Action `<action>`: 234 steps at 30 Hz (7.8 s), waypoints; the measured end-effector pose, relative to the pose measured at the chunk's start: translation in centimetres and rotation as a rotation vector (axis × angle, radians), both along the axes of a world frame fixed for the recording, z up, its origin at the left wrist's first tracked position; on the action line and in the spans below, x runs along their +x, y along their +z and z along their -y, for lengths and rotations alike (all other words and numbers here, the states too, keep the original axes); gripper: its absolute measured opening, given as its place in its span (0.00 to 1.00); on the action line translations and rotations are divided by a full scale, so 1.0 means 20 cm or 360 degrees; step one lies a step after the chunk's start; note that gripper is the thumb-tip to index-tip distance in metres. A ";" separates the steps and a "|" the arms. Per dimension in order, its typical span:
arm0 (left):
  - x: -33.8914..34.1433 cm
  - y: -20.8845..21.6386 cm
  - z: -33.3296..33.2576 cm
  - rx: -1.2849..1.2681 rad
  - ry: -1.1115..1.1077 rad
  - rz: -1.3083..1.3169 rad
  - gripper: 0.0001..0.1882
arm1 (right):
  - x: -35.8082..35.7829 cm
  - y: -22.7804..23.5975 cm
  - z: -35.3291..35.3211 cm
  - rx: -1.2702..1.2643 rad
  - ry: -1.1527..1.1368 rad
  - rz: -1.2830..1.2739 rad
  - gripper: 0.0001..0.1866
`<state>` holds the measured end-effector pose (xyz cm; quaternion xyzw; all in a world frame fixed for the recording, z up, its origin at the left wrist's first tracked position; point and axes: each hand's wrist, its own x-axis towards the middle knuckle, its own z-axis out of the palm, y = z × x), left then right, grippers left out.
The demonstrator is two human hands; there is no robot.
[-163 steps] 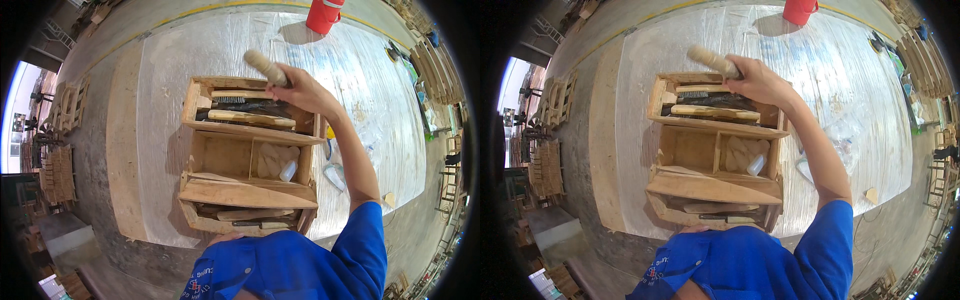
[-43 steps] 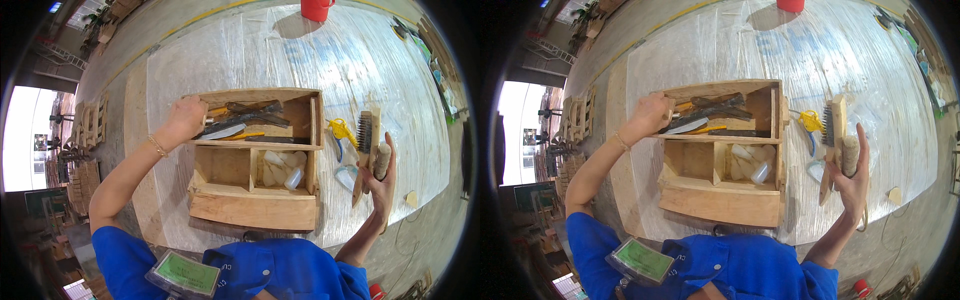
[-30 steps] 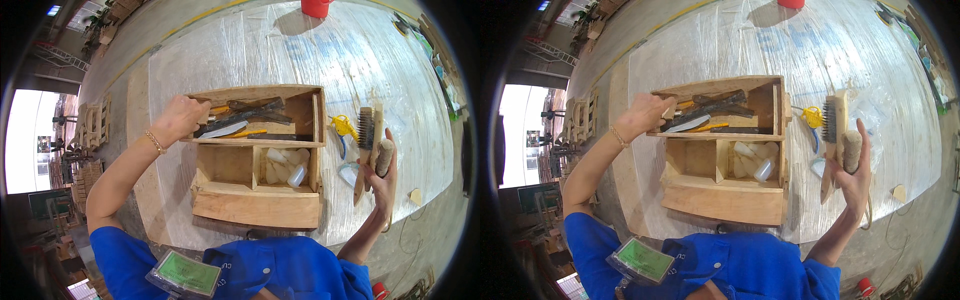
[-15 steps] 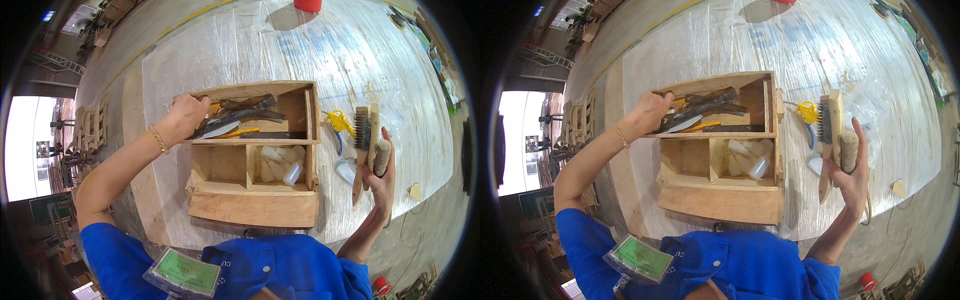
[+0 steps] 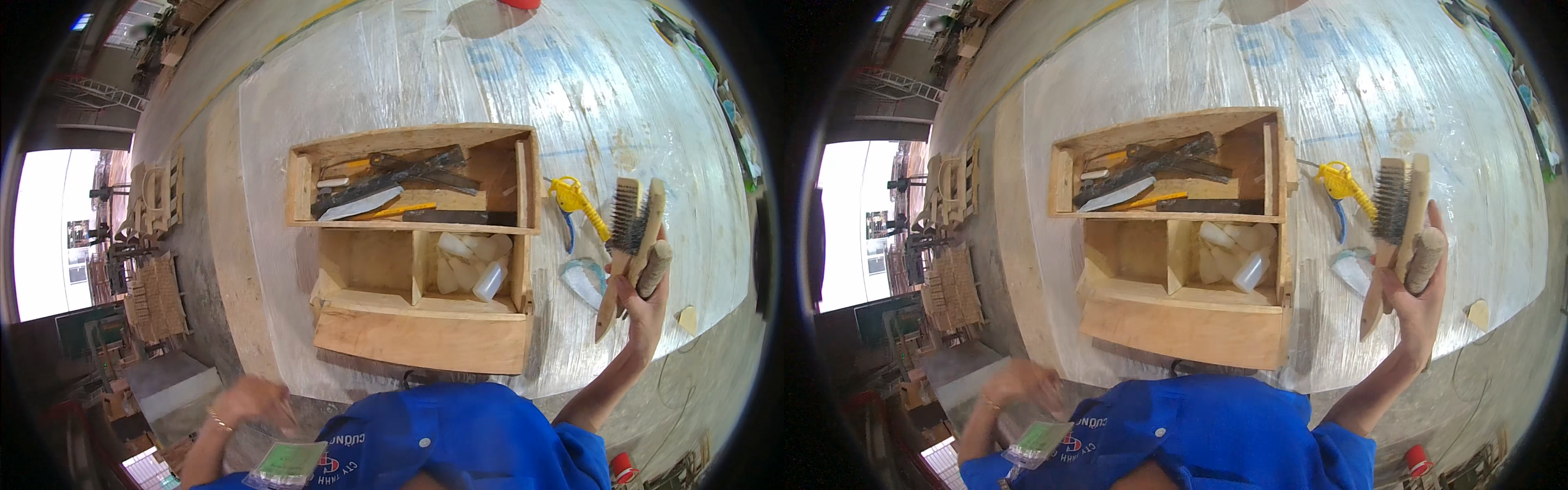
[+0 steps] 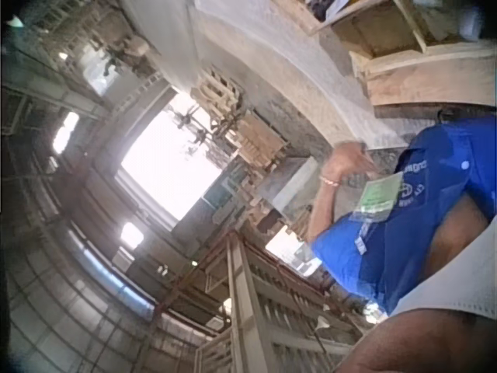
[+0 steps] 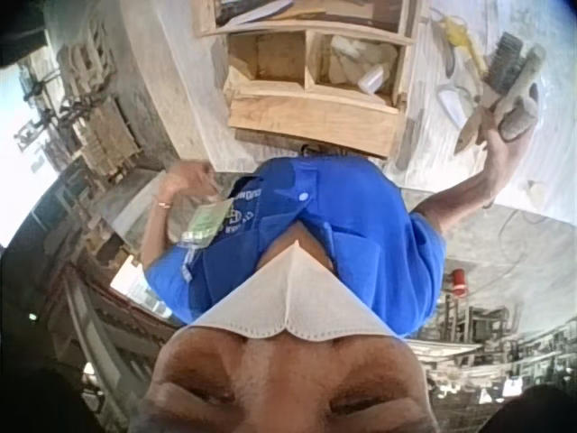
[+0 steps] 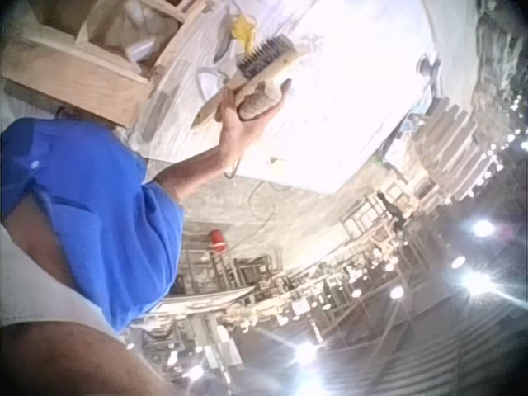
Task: The person opens a wooden toolbox and removes several hand tools, including brushes, a chisel, and a scraper, placing them on a plastic-covered workbench. The person then picks up a sanding block and moves toward a tray of sanding materials.
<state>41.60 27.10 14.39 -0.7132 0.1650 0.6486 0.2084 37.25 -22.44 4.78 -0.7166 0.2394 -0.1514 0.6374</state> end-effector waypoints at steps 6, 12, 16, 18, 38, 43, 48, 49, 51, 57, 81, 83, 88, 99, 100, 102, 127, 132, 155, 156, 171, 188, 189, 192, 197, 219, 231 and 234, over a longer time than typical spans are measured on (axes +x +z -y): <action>0.09 0.10 0.12 -0.1164 0.0779 0.0892 0.13 | 0.10 0.06 -0.08 0.0052 0.0055 -0.0042 0.46; 0.62 0.02 0.55 -0.1904 -0.0092 0.1752 0.05 | 0.17 0.09 -0.12 0.0087 0.0283 0.0155 0.47; 0.89 -0.24 0.72 -0.1653 -0.0232 0.1514 0.10 | 0.18 0.13 -0.15 0.0107 0.0252 0.0147 0.46; 0.95 -0.30 0.80 -0.1312 -0.0440 0.1424 0.10 | 0.17 0.14 -0.14 0.0064 0.0202 0.0104 0.46; 0.63 -0.09 0.48 -0.2338 0.1947 0.0489 0.11 | -0.39 -0.24 -0.05 0.0667 0.0449 -0.0669 0.44; 0.41 -0.26 0.32 -0.2435 0.2474 0.0164 0.14 | -0.38 -0.31 -0.10 0.0504 0.0594 -0.0888 0.42; 0.25 -0.39 0.22 -0.2573 0.2996 0.0388 0.14 | -0.27 -0.23 -0.07 -0.0636 0.0578 -0.0904 0.38; 0.22 -0.41 0.20 -0.2616 0.3075 0.0451 0.13 | -0.20 -0.14 -0.08 -0.0942 0.0557 -0.0982 0.36; 0.18 -0.45 0.17 -0.2694 0.3227 0.0592 0.13 | -0.01 0.00 -0.11 -0.1099 0.0390 -0.0578 0.17; 0.16 -0.45 0.27 -0.2776 0.3490 0.0572 0.13 | 0.70 0.29 -0.50 -0.1415 0.1372 0.0267 0.03; 0.07 -0.49 0.16 -0.2794 0.3520 0.0732 0.14 | 0.91 0.46 -0.45 -0.0788 0.1811 -0.0054 0.08; 0.09 -0.49 0.17 -0.2764 0.3425 0.0731 0.14 | 0.62 0.49 -0.14 0.0014 0.1447 -0.0503 0.11; 0.08 -0.58 0.12 -0.2967 0.3506 0.0601 0.14 | -0.31 0.17 0.25 -0.0465 0.1927 -0.2192 0.11; 0.14 -0.56 0.30 -0.2739 0.3546 0.0563 0.15 | 0.67 0.42 -0.35 -0.1749 0.1383 -0.0140 0.06; 0.15 -0.57 0.29 -0.2737 0.3514 0.0540 0.15 | 0.76 0.36 -0.40 -0.1913 0.1443 0.0003 0.06; 0.17 -0.58 0.28 -0.2756 0.3488 0.0534 0.15 | 0.89 0.22 -0.48 -0.2011 0.1718 0.0106 0.05; 0.22 -0.63 0.34 -0.2746 0.3557 0.0313 0.13 | 1.06 0.08 -0.67 -0.1893 0.1705 0.0070 0.13; 0.21 -0.62 0.34 -0.2651 0.3580 0.0407 0.14 | 1.05 0.02 -0.70 -0.1971 0.1772 -0.0085 0.18; 0.21 -0.60 0.31 -0.2745 0.3492 0.0356 0.10 | 1.07 0.13 -0.67 -0.1661 0.2049 -0.0134 0.17; 0.21 -0.60 0.31 -0.2705 0.3495 0.0341 0.10 | 1.07 0.13 -0.67 -0.1712 0.2008 -0.0130 0.17; 0.14 -0.53 0.29 -0.2515 0.3317 0.0638 0.12 | 1.21 0.02 -0.93 -0.2067 0.1741 0.0122 0.05; -0.08 -0.36 0.23 -0.2563 0.3368 0.1173 0.13 | 1.23 -0.05 -1.27 -0.2036 0.1851 0.0587 0.03; -0.08 -0.36 0.24 -0.2560 0.3370 0.1199 0.13 | 1.24 -0.11 -1.29 -0.2114 0.1832 0.0608 0.04; -0.13 -0.35 0.23 -0.2675 0.3266 0.1184 0.12 | 1.27 -0.10 -1.31 -0.2003 0.1840 0.0382 0.07; -0.19 -0.35 0.19 -0.2677 0.3213 0.1320 0.13 | 1.17 0.25 -1.17 -0.1040 0.1703 0.0013 0.12; -0.42 -0.44 0.08 -0.2721 0.3271 0.1408 0.20 | 1.18 -0.04 -1.36 -0.2013 0.1522 0.0125 0.08; -0.33 -0.43 0.10 -0.2674 0.3197 0.1396 0.19 | 0.21 0.05 -0.14 -0.0041 0.0626 0.0131 0.16; -0.30 -0.43 0.13 -0.2710 0.3174 0.1229 0.19 | -0.05 0.00 0.14 -0.0122 0.0184 0.0012 0.14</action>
